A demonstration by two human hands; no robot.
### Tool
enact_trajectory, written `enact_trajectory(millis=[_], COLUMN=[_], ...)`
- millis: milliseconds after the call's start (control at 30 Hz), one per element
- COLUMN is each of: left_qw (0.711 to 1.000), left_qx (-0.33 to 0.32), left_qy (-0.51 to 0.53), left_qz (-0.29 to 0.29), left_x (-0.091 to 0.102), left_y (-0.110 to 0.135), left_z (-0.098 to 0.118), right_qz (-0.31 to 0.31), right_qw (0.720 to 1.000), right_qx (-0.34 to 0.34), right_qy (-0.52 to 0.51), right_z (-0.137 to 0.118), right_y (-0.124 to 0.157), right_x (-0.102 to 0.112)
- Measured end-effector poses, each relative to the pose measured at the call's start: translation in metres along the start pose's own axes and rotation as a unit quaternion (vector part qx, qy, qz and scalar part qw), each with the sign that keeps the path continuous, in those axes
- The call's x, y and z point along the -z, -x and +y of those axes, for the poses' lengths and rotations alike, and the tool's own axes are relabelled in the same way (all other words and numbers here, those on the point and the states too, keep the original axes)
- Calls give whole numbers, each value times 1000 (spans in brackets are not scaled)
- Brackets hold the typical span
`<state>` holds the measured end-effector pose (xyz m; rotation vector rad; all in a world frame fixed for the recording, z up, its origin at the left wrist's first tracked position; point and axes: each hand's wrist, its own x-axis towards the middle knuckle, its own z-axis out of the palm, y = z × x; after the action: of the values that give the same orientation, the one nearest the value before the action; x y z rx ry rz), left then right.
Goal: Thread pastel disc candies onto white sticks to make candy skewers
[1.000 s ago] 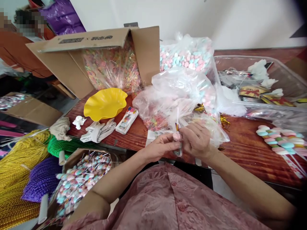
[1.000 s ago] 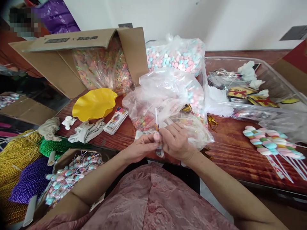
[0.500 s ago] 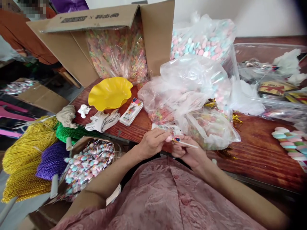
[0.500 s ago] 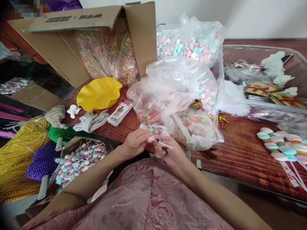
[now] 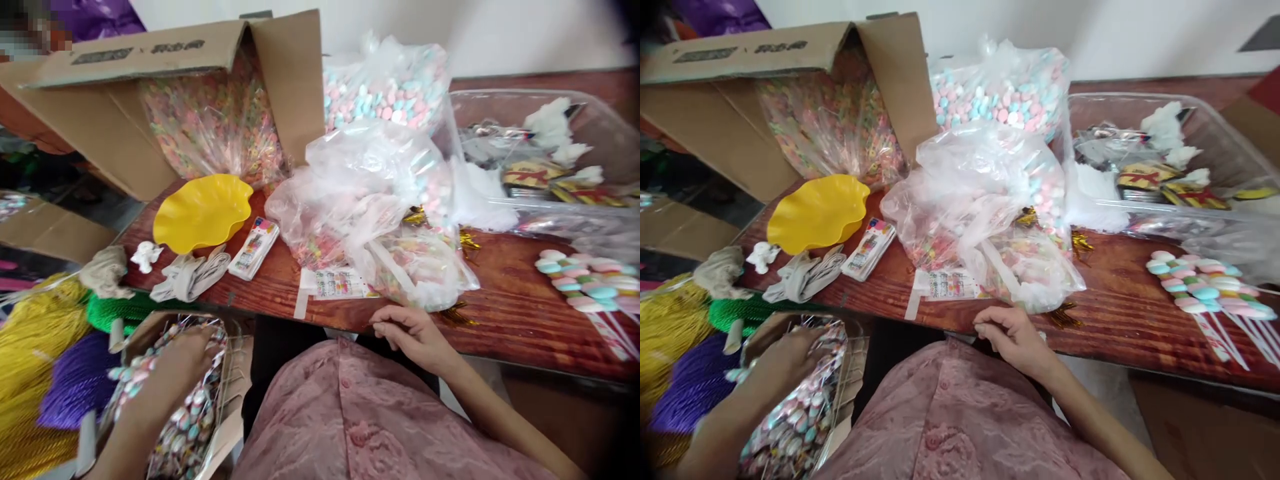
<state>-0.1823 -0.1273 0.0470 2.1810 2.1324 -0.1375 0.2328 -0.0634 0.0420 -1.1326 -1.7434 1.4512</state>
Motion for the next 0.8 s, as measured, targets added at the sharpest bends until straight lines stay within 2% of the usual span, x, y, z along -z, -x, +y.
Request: enact_trajectory(millis=[33,100,167,233,300,333,433,533,600,800], left_qw=[997,975,946,933,923,920,916,916,912,876], left_qx=[-60,-199,-314,-357,-381,-387,-388,-386,-391,-413], left_qy=[18,57,45,-9,-49,-63,-91,-77,-44,28], left_qz=[37,84,63,38,28,27,37,75,114,247], left_x=[1,6,13,17,17,15,6,-3,-9,-24], left_y=[-18,-57,-92,-116,-130,-135,-140,-138,-138,-141], left_z=[25,93,164,218,245,250,244,229,220,202], right_qz=[31,105,204,322,424,470,523,556,549,498], right_qw=[999,994,977,940,874,822,753,683,664,675], right_qx=[1,25,55,66,45,21,-36,-91,-119,-151], right_qy=[-9,-15,11,97,233,322,398,465,493,524], right_z=[-1,-4,-1,8,23,31,52,66,73,91], right_y=[0,-1,-1,10,35,51,102,134,141,131], right_x=[2,6,20,49,90,114,182,227,243,254])
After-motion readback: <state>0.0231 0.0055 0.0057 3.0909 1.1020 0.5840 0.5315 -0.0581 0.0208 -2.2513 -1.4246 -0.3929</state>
